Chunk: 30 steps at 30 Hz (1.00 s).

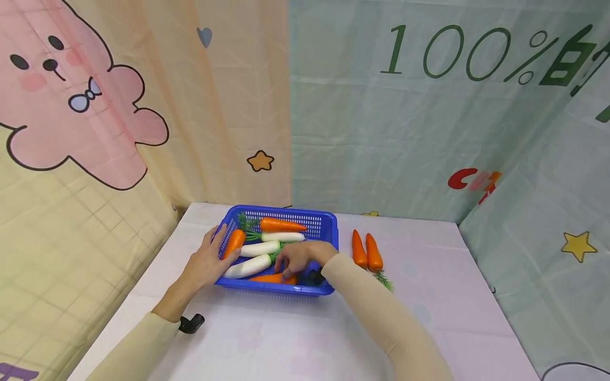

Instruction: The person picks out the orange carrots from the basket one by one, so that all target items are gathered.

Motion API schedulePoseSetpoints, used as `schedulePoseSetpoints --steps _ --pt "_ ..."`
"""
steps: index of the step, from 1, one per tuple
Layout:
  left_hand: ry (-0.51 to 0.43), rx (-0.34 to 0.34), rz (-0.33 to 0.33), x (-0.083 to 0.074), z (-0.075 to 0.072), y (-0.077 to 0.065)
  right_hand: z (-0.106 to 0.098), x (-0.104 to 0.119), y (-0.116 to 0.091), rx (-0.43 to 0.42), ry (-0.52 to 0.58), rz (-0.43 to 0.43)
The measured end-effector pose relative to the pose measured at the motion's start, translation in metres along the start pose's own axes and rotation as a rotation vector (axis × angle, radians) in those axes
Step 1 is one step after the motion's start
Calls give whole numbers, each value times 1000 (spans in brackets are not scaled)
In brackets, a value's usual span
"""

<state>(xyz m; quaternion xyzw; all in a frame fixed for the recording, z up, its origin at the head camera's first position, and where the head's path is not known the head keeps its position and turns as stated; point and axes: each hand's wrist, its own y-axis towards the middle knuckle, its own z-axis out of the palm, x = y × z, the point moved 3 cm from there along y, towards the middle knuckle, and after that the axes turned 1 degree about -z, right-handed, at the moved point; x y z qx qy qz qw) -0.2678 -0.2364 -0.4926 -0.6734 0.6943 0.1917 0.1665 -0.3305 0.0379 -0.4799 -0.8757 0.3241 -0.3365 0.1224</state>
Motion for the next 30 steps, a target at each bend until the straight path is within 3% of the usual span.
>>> schedulePoseSetpoints --steps 6,17,30 --pt "9 3 -2 0 0 0 1 -1 1 -8 0 -32" --pt "10 2 12 0 0 0 -4 -6 -8 -72 48 3" --pt "14 2 12 -1 0 1 -16 -8 -25 -142 -5 -29"
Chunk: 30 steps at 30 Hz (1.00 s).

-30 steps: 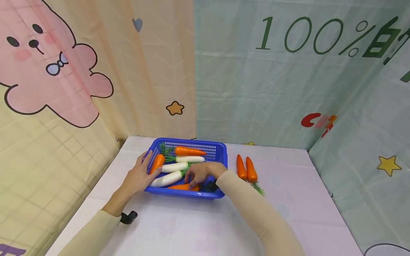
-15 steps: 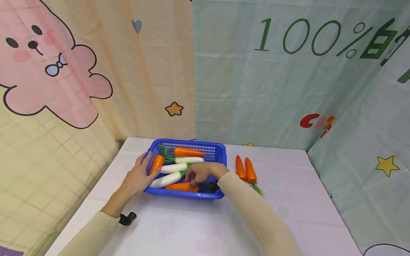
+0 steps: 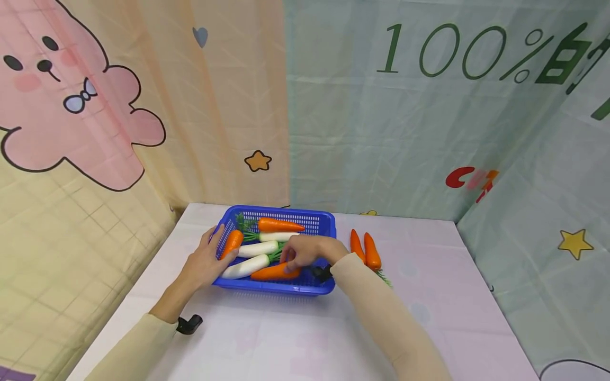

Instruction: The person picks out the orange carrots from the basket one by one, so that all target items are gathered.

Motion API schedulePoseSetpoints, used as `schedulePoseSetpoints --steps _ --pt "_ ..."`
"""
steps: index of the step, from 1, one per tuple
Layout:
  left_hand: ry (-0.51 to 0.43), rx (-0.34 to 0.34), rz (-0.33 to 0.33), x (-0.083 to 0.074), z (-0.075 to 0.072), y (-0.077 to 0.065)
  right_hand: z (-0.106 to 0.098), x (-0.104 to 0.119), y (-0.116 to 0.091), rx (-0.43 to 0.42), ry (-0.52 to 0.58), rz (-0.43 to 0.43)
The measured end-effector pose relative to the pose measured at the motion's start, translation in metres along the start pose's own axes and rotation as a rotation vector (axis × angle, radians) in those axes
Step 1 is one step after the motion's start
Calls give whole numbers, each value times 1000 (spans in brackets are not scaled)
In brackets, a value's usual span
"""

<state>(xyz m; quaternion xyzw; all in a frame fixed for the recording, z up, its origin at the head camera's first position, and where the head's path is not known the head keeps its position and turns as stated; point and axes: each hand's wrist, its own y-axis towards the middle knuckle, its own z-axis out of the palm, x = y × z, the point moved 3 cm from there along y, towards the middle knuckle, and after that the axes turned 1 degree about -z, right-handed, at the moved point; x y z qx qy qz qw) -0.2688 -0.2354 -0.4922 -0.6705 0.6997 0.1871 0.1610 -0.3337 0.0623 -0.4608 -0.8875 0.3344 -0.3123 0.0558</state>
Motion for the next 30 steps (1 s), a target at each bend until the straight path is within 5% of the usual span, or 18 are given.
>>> schedulePoseSetpoints --steps 13,30 --pt "0 -4 -10 1 1 -2 -15 3 -29 -50 -43 -20" --pt "-13 -10 -13 0 0 -2 -27 -16 -65 -297 89 78"
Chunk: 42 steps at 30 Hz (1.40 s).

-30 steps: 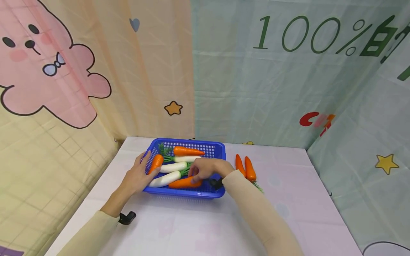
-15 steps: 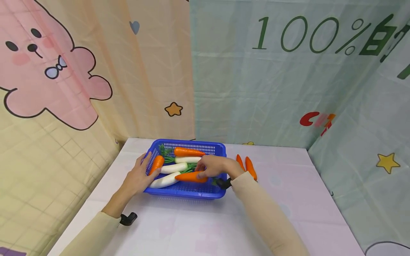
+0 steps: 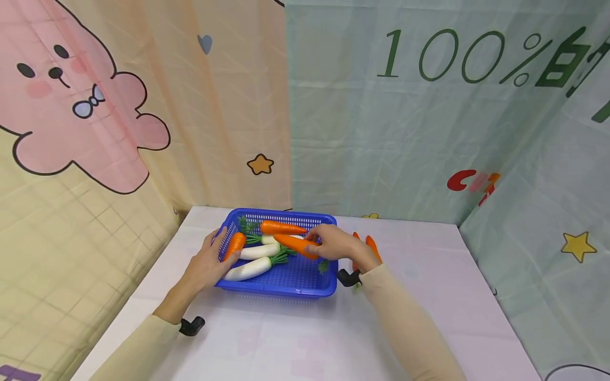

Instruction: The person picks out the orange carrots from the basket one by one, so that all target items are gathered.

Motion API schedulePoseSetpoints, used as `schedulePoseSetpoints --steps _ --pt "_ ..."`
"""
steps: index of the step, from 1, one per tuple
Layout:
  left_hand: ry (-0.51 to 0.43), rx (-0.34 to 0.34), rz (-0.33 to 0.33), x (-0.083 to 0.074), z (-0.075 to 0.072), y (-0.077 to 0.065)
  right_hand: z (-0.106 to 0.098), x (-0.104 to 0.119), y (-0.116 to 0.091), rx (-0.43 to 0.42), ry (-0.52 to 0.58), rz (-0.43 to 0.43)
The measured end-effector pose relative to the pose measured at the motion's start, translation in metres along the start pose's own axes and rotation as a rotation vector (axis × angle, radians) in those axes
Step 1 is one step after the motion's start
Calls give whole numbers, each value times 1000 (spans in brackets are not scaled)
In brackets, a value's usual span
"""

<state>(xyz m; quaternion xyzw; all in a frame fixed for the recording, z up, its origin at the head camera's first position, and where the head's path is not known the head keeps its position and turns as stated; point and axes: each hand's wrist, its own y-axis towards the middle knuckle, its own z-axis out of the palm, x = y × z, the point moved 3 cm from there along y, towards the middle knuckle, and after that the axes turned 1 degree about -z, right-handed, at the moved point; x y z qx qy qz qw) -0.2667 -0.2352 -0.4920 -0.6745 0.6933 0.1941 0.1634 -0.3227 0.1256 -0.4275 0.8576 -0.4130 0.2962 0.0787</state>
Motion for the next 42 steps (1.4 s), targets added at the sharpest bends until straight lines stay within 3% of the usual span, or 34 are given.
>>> schedulePoseSetpoints --steps 8,21,30,42 --pt "0 -10 1 1 1 2 -8 -16 -14 -126 60 70" --pt "-2 -4 1 -1 0 3 -24 -47 -44 -243 171 123" --pt "17 10 -13 0 0 4 -24 -72 -64 -278 301 188" --pt "19 7 -7 -1 0 3 -23 -105 -90 -319 345 324"
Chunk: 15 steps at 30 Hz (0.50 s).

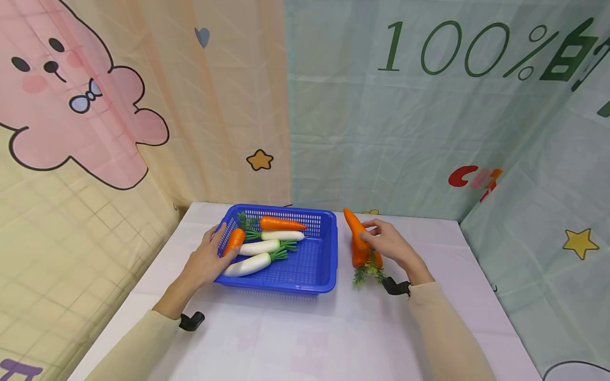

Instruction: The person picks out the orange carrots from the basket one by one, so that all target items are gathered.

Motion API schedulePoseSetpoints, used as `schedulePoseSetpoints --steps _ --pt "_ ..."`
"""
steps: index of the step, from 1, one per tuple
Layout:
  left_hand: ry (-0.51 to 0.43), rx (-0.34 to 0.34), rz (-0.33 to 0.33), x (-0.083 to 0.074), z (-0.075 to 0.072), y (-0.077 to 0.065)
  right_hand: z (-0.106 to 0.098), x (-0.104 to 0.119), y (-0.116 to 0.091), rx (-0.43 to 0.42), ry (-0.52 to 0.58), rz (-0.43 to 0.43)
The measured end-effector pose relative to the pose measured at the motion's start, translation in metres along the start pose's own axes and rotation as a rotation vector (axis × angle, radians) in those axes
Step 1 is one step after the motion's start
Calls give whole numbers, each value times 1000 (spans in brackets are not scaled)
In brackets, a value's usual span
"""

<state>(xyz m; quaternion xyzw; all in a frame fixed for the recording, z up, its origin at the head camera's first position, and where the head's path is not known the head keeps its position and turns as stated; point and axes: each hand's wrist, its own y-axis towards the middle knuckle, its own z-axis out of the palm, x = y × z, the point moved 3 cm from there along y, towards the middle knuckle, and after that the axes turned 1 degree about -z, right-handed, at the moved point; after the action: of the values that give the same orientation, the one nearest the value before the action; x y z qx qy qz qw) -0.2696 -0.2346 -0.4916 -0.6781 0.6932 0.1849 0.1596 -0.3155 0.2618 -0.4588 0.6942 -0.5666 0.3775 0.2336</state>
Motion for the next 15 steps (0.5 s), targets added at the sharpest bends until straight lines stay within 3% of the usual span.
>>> schedulePoseSetpoints --steps 15 --pt "-6 -15 15 0 1 -1 -20 -50 -12 -39 -4 113"
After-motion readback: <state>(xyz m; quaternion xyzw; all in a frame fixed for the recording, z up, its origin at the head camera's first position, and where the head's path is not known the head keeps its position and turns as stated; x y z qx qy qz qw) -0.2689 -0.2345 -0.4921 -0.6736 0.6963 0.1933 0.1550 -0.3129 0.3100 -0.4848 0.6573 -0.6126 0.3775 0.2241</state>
